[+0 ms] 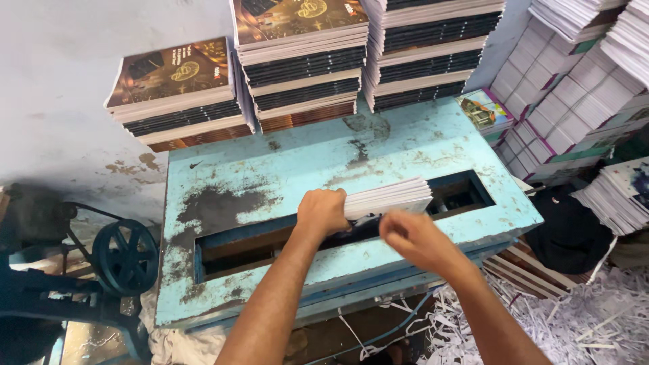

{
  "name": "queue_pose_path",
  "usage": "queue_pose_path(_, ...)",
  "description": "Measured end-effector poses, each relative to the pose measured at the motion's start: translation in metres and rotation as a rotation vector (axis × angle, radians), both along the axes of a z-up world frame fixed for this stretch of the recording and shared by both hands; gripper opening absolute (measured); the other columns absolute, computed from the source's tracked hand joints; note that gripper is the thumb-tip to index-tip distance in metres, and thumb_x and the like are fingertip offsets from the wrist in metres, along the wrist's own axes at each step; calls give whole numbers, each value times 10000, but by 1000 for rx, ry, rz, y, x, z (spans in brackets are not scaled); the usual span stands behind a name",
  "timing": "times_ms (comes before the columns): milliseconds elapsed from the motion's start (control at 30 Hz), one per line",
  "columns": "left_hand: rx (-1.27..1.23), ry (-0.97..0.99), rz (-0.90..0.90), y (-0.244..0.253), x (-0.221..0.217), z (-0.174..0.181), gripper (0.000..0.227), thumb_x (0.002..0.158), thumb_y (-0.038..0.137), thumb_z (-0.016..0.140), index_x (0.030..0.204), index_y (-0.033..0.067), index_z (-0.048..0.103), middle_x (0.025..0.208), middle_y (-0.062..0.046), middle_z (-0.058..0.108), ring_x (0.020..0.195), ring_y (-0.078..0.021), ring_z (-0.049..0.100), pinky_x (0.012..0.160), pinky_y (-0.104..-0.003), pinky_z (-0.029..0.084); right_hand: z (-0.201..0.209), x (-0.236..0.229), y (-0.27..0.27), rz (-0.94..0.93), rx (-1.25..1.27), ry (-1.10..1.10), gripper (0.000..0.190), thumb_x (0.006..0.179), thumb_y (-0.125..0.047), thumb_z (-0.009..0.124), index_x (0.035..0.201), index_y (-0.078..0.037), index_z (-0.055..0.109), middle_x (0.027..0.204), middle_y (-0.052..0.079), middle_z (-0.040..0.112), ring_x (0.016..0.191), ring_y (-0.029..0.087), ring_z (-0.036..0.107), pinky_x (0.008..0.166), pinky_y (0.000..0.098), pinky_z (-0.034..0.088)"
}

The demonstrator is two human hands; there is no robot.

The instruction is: The person repeatedly takes stacks of booklets, places them into a binding machine, and pulls a lever to secure them. The person then removes the bound booklets and stacks them on the table.

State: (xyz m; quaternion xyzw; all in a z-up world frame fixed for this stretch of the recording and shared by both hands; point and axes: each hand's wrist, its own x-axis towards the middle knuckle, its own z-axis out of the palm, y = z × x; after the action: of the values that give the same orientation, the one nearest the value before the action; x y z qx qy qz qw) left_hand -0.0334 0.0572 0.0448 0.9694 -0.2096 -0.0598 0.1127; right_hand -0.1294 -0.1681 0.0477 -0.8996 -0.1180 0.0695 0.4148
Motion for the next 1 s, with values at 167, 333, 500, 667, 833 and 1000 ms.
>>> queue_pose_path(167, 0, 1, -12, 0, 0, -3, 528, 584, 402, 915, 969, 101, 714, 909, -159, 757, 898, -355, 727, 792, -461, 571, 16, 53, 16, 132, -294, -700, 690, 640, -274, 831, 1249, -26, 622, 1210, 202, 660, 1160, 397, 586, 1015, 480, 440)
queue_pose_path(333, -3, -13, -22, 1, 1, -5, 548, 562, 401, 922, 967, 96, 713, 898, -158, 756, 888, -351, 732, 785, -456, 575, -8, 89, 27, 241, -525, -563, 900, 504, -433, 936, 1253, -49, 616, 1114, 166, 672, 1149, 374, 581, 1098, 559, 317)
queue_pose_path(500, -22, -38, -13, 2, 4, -9, 576, 573, 453, 923, 955, 80, 708, 884, -167, 749, 867, -361, 730, 763, -470, 576, -19, 104, 32, 252, -743, -420, 684, 560, -467, 926, 1097, -129, 670, 1004, 97, 690, 1137, 320, 603, 1234, 563, 241)
queue_pose_path(667, -10, -45, -13, 1, 6, -11, 539, 582, 416, 909, 971, 97, 715, 881, -161, 755, 860, -351, 735, 759, -468, 579, -7, 109, 32, 299, -629, -462, 637, 534, -475, 916, 986, -97, 676, 975, 127, 715, 1026, 361, 659, 948, 537, 461)
queue_pose_path(833, -15, 5, 4, 2, 6, -8, 529, 574, 364, 907, 999, 113, 717, 891, -137, 761, 871, -330, 738, 764, -453, 580, 1, 106, 35, 225, -632, -281, 667, 579, -490, 882, 1110, -149, 667, 842, 155, 746, 863, 399, 699, 781, 497, 543)
queue_pose_path(1000, -27, 9, 12, 3, 6, -4, 558, 553, 368, 928, 999, 106, 718, 900, -140, 755, 881, -336, 732, 770, -453, 575, -2, 115, 36, 253, -646, -319, 687, 528, -515, 896, 1071, -149, 691, 834, 165, 745, 851, 402, 703, 767, 501, 549)
